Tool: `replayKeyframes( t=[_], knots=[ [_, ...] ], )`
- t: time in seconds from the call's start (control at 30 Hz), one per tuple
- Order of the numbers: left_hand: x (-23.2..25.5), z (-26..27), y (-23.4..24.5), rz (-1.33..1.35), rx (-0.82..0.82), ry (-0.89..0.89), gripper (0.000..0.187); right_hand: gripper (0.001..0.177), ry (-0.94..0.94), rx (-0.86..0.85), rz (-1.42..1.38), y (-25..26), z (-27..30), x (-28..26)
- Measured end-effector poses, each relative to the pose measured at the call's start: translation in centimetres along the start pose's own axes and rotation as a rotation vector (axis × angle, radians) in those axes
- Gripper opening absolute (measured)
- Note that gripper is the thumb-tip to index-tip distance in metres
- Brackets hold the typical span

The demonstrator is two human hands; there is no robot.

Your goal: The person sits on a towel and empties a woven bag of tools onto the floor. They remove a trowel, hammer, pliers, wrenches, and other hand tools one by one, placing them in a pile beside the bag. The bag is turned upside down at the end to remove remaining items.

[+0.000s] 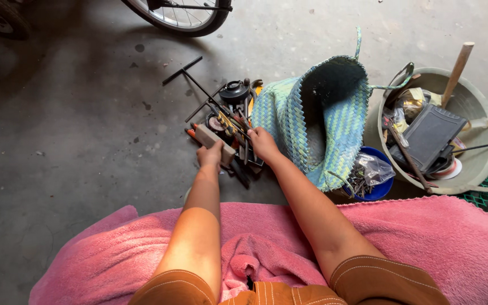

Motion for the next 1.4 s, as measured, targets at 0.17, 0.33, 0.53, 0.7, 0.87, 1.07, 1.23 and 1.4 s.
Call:
replayKeyframes(
  t=[0.17, 0.33, 0.53, 0.7, 0.87, 1.07, 1.23, 1.4],
  knots=[
    [-3.1, 0.4, -2.8, 0.04, -0.117, 0.294, 0.077, 0.039, -0.063, 0.024, -0.014, 0.3, 0.0, 0.3],
    [-4.1, 1.5, -3.2, 0.07, -0.291, 0.44, 0.075, 0.039, 0.027, 0.049, -0.003, 0.1, 0.6, -1.1],
    [-1.3, -0.9, -1.0, 0.22, 0.054, 0.145, 0.095, 0.038, 0.247, 0.079, 0.147, 0.5, 3.3, -5.0],
    [-0.9, -2.0, -1.7, -0.131, -0.093, 0.113, 0.111, 0.035, 0.209, 0.01, 0.281, -0.2, 3.8, -4.9],
    [1.4, 0.1, -2.0, -0.274, -0.12, 0.147, 0.124, 0.035, 0.208, -0.016, 0.318, 0.0, 4.3, -4.4],
    [8.9, 1.1, -3.4, -0.413, 0.041, -0.299, 0.118, 0.031, 0.385, 0.049, 0.179, 3.8, 5.8, -8.7],
    [12.4, 2.8, -10.7, -0.381, -0.073, -0.547, 0.106, 0.023, 0.405, 0.1, -0.408, 11.7, 4.4, -9.2],
    [17.1, 10.4, -17.1, -0.396, -0.309, -0.769, 0.097, 0.023, 0.392, 0.45, -0.486, 23.7, 3.3, -2.5]
  ],
)
Point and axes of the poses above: each hand's wrist, its own z-axis away from the middle knuckle, its own y-axis out of the back of the hand, x = y × z, the point moved 10 cm from there along -z, towards the middle knuckle, and after that the axes turned 11 degrees about -y, right-handed, at the moved point
